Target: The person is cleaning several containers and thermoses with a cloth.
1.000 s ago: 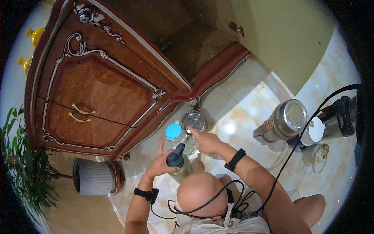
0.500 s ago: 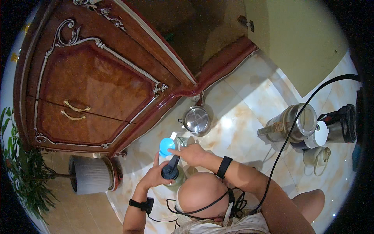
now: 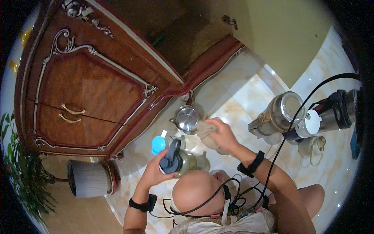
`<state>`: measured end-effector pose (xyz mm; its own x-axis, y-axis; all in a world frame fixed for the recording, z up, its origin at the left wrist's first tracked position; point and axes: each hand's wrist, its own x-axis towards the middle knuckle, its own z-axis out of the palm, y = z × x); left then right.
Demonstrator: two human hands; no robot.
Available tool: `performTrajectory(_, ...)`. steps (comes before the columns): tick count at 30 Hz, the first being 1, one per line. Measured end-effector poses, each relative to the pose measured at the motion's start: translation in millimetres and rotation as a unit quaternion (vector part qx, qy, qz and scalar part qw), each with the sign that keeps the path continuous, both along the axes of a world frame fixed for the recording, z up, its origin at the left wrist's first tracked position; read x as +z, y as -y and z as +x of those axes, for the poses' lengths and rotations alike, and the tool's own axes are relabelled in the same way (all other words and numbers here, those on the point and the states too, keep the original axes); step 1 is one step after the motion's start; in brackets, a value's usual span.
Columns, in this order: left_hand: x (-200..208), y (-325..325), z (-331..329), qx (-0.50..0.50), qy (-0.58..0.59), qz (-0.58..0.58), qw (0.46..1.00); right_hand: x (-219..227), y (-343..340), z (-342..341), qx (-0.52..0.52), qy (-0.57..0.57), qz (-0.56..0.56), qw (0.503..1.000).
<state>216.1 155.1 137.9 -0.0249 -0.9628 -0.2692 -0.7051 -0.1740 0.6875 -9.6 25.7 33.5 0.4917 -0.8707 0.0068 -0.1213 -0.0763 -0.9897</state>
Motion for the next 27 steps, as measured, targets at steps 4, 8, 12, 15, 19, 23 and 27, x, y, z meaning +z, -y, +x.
performTrajectory(4, 5, 46, -18, 0.015, -0.093, -0.086, 0.992, 35, -3, -20, -0.067, 0.218, 0.058, 0.972)
performTrajectory(8, 5, 82, -51, -0.030, -0.076, -0.165, 0.983, 75, -18, -13, -0.072, -0.033, -0.250, 0.965)
performTrajectory(12, 12, 99, -68, -0.075, -0.040, -0.176, 0.981, 80, -4, -20, -0.141, -0.065, -0.190, 0.969)
performTrajectory(15, 21, 105, -84, -0.112, -0.011, -0.209, 0.971, 89, 8, -32, -0.162, -0.075, -0.062, 0.982)
performTrajectory(19, 31, 102, -86, -0.151, 0.001, -0.211, 0.966, 72, 35, -44, -0.091, -0.031, 0.089, 0.991)
performTrajectory(23, 45, 97, -94, -0.137, -0.041, -0.180, 0.973, 6, 27, -55, -0.066, 0.072, 0.132, 0.986)
performTrajectory(27, 43, 84, -85, -0.081, -0.041, -0.179, 0.980, -50, 9, -52, -0.088, 0.000, 0.153, 0.984)
